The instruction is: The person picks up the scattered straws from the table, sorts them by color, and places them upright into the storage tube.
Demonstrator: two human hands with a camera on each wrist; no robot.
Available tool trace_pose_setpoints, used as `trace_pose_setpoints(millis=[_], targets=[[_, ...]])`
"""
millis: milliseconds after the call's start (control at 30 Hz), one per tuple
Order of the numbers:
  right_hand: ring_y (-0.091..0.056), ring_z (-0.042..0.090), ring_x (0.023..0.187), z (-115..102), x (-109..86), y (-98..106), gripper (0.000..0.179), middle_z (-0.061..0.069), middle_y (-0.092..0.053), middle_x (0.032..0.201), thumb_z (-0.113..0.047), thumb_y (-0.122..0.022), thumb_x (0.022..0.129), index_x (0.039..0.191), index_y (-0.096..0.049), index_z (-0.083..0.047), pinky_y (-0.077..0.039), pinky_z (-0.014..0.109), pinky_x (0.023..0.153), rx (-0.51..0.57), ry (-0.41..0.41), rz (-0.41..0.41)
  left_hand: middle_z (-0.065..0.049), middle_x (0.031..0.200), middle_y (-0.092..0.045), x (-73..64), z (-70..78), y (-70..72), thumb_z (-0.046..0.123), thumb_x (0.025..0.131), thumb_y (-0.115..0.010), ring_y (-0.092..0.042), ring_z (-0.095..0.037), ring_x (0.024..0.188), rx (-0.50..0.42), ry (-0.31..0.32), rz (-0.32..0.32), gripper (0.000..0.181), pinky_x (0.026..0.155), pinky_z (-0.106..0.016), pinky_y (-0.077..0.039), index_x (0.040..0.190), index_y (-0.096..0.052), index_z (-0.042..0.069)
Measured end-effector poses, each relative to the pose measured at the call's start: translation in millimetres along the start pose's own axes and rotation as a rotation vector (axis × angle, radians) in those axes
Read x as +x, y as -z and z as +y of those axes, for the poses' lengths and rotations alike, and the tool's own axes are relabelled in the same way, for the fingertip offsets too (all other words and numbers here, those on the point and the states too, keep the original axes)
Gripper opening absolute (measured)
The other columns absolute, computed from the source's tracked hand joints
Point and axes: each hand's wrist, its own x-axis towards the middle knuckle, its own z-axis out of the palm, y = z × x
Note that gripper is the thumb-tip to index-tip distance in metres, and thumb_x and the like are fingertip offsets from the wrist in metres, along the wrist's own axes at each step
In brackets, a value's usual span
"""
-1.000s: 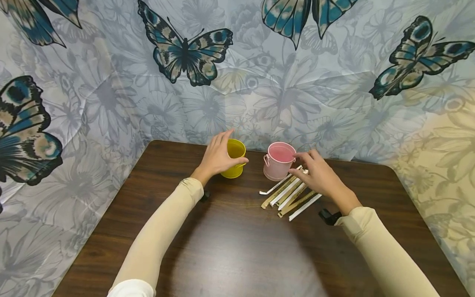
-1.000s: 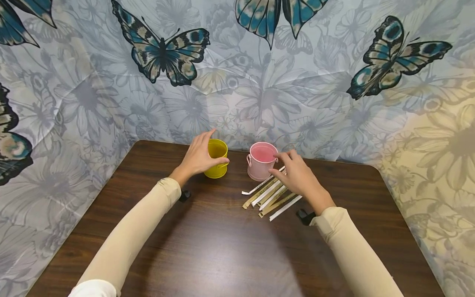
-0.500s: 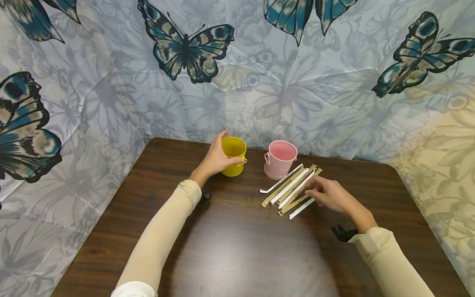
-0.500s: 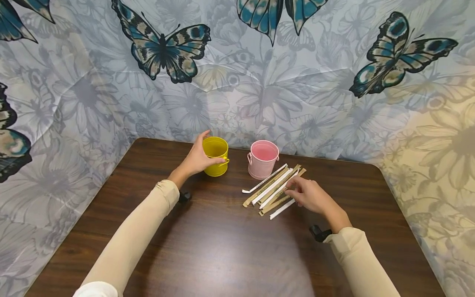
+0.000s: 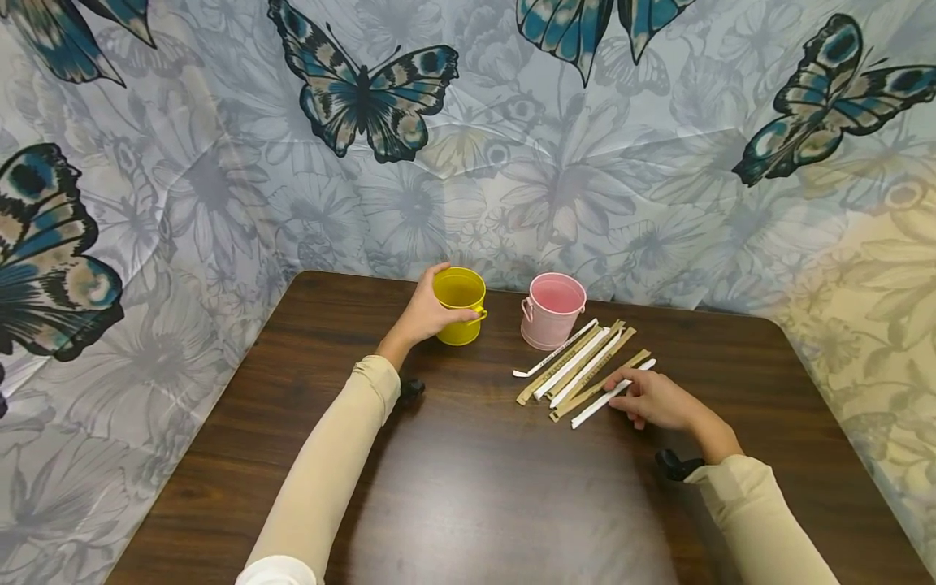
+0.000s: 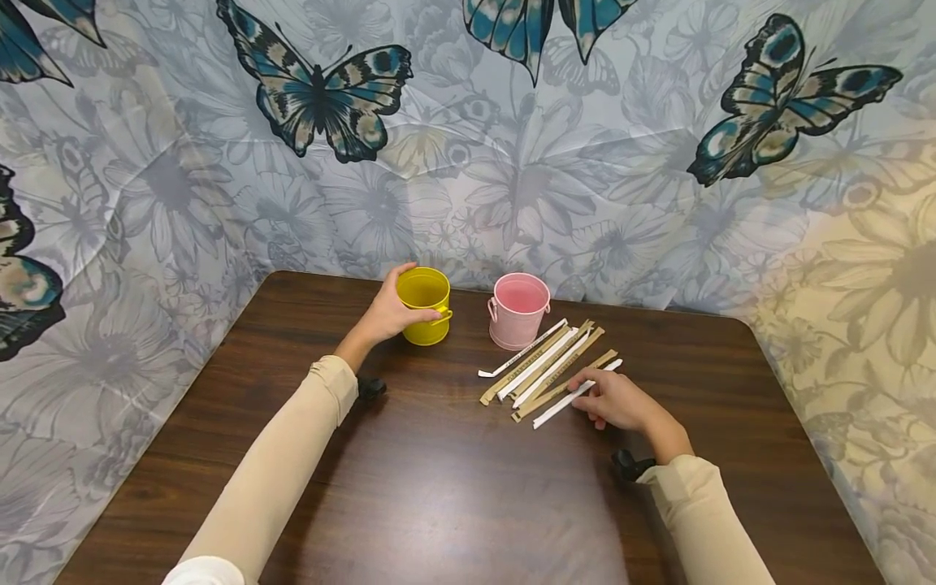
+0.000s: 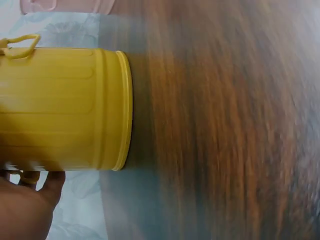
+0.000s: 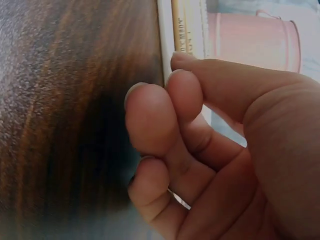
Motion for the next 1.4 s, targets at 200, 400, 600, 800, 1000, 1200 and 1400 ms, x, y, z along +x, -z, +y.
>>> trace_pose_setpoints(millis=[200, 400, 600, 800, 1000, 1200, 1400], targets=[[-0.058, 0.014, 0.052, 4.9, 1.0, -3.1, 0.019, 0.002, -0.056, 0.063, -0.017, -0.069, 0.097, 0.113, -0.063, -0.008, -0.051, 0.029, 0.050, -0.011, 0.012, 0.016, -0.014, 0.152, -0.039, -0.1, -3.5, -2.9, 0.031, 0.072, -0.094, -0.052, -0.032, 0.129, -0.048, 0.018, 0.011, 0.109, 0.112, -0.048, -0.046, 0.158, -0.026, 0.021], [-0.057, 0.012, 0.053, 3.0, 3.7, -3.8, 0.011, 0.001, -0.055, 0.064, -0.013, -0.066, 0.098, 0.104, -0.061, -0.006, -0.053, 0.029, 0.050, -0.005, 0.025, -0.020, -0.013, 0.152, -0.040, 0.8, -5.1, -2.4, 0.029, 0.072, -0.094, -0.052, -0.032, 0.129, -0.052, 0.036, 0.022, 0.110, 0.113, -0.048, -0.045, 0.158, -0.026, 0.022], [-0.056, 0.012, 0.053, -0.7, 4.1, -3.2, 0.008, -0.001, -0.056, 0.064, -0.015, -0.067, 0.098, 0.100, -0.061, -0.009, -0.051, 0.027, 0.050, -0.066, 0.034, -0.018, -0.013, 0.152, -0.041, 1.9, -2.6, -1.5, 0.028, 0.069, -0.095, -0.051, -0.032, 0.129, -0.057, 0.044, 0.025, 0.112, 0.114, -0.048, -0.045, 0.157, -0.027, 0.023], [-0.053, 0.007, 0.052, -4.2, 2.8, -4.5, 0.006, -0.003, -0.056, 0.063, -0.019, -0.067, 0.099, 0.099, -0.063, -0.015, -0.047, 0.025, 0.049, -0.124, 0.088, 0.039, -0.012, 0.152, -0.040, 1.6, -2.5, -1.3, 0.027, 0.068, -0.096, -0.051, -0.032, 0.130, -0.056, 0.045, 0.023, 0.113, 0.114, -0.049, -0.044, 0.158, -0.027, 0.020], [-0.050, 0.004, 0.052, -27.0, 5.3, -0.1, 0.005, -0.004, -0.056, 0.063, -0.018, -0.068, 0.098, 0.096, -0.064, -0.016, -0.046, 0.025, 0.049, -0.075, 0.202, 0.154, -0.014, 0.149, -0.044, 2.3, -2.5, -1.8, 0.023, 0.069, -0.096, -0.052, -0.033, 0.128, -0.057, 0.042, 0.028, 0.111, 0.113, -0.049, -0.045, 0.157, -0.028, 0.017], [-0.053, 0.004, 0.054, -64.6, 17.4, 11.0, 0.005, -0.004, -0.056, 0.064, -0.017, -0.070, 0.097, 0.096, -0.065, -0.015, -0.048, 0.025, 0.051, -0.019, 0.303, 0.206, -0.013, 0.147, -0.046, 2.5, -2.7, -3.4, 0.022, 0.069, -0.096, -0.054, -0.031, 0.127, -0.060, 0.056, 0.030, 0.109, 0.113, -0.047, -0.046, 0.155, -0.030, 0.020], [-0.058, 0.013, 0.056, -118.7, 41.2, 24.9, 0.008, 0.006, -0.059, 0.067, -0.015, -0.069, 0.098, 0.097, -0.064, -0.009, -0.051, 0.026, 0.052, 0.073, 0.371, 0.172, -0.014, 0.146, -0.047, 1.5, -0.8, -2.7, 0.022, 0.069, -0.095, -0.054, -0.032, 0.127, -0.059, 0.055, 0.034, 0.108, 0.113, -0.048, -0.046, 0.155, -0.030, 0.020]])
